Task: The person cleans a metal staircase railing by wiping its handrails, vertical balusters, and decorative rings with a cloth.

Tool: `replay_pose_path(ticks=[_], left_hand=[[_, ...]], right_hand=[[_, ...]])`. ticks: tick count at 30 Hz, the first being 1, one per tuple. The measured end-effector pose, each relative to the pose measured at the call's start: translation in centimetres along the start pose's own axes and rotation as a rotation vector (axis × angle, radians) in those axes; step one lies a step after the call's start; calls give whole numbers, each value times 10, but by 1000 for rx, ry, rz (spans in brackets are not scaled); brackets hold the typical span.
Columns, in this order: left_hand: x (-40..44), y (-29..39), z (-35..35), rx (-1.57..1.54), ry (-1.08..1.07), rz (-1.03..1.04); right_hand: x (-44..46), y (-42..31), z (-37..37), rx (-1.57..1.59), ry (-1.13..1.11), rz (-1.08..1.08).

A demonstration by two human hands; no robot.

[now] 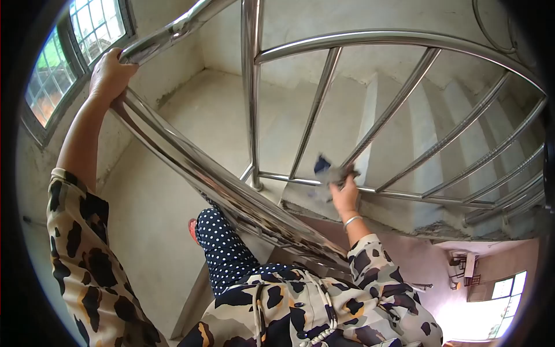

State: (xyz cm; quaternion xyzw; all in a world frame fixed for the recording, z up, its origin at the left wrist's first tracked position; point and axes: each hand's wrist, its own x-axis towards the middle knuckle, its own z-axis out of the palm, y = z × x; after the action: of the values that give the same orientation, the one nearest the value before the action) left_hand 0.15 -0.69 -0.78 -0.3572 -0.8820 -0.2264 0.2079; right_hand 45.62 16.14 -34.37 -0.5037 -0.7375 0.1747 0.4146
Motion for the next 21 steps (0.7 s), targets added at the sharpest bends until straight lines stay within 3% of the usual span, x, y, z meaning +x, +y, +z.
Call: replay_pose_path(ticks=[1, 3, 5, 7, 9, 10, 11, 13, 16, 21], left_hand=[[0, 2, -2, -10, -20, 0], [-1, 2, -3, -15, -1, -4], [-2, 0, 1, -20, -8, 5], [0, -2, 3, -15, 43, 38], [2, -3, 3, 3, 36, 41], [1, -3, 4, -44, 56, 54], [0, -2, 1, -90, 16, 45], [2, -3, 1, -61, 13, 52], [2, -4, 3, -62, 19, 63], [1, -4, 7, -114, 55, 42]], right_hand=[[-10, -2, 2, -224, -23, -83], [-5, -5, 3, -212, 63, -214], [1, -22, -16, -118, -182, 138], [4, -34, -32, -80, -205, 53], [-6, -61, -37, 152, -301, -89], [-5, -68, -25, 120, -248, -242], [6, -85, -14, -133, -400, -300], [22, -51, 37, -495, -523, -394], [23, -27, 84, -666, -703, -273], [30, -32, 110, -725, -795, -221]])
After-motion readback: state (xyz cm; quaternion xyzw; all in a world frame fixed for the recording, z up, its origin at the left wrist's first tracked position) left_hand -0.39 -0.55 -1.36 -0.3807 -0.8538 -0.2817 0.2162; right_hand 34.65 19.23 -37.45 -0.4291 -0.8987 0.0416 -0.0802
